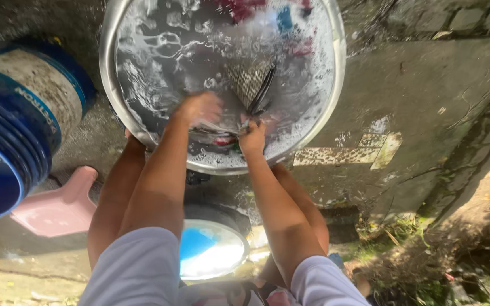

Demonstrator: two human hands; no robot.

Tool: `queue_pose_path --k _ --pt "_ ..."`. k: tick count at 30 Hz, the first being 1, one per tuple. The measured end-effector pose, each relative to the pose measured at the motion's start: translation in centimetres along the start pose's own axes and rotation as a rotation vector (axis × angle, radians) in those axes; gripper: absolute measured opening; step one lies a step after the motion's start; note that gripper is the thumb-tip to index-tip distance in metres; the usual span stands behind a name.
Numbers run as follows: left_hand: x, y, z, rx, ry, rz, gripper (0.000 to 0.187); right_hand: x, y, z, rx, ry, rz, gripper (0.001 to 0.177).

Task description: The person scrubs sandals with a brush in a basin of soapy water, then washes and rinses clothes by hand in a metal basin under running water.

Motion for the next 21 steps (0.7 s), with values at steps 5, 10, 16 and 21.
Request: queue_pose_path --k 5,10,16,21 --pt "-0.9 -1.4 -6.3 0.292 -0.137 -0.314 0.040 -6.2 9.5 4.0 0.365 0.249 0.003 0.033" --pt "-7.5 2.1 -7.2 -0.224 -0.016 -0.033 0.045 -11.1 17.8 12.2 0.685 0.283 0.146 0.020" --pt "-22.1 -3.3 -15.3 -0.195 -0.238 -0.739 0.019 -8.9 18.3 16.9 1.435 0.209 -0.367 0.071" --pt "-34.3 -11.5 -13.1 0.786 -0.915 -1.079 0.021 -11.8 23.0 18.4 2.206 0.683 -0.336 0.049"
Point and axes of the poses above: each hand's wrist, its own x-axis towards the middle knuckle, its own z-axis out of the back of the hand, y = z × x, the point moved 6 cm from there along x, towards the middle knuckle, and after that the axes turned 14 degrees about x, right-handed, at the moved point
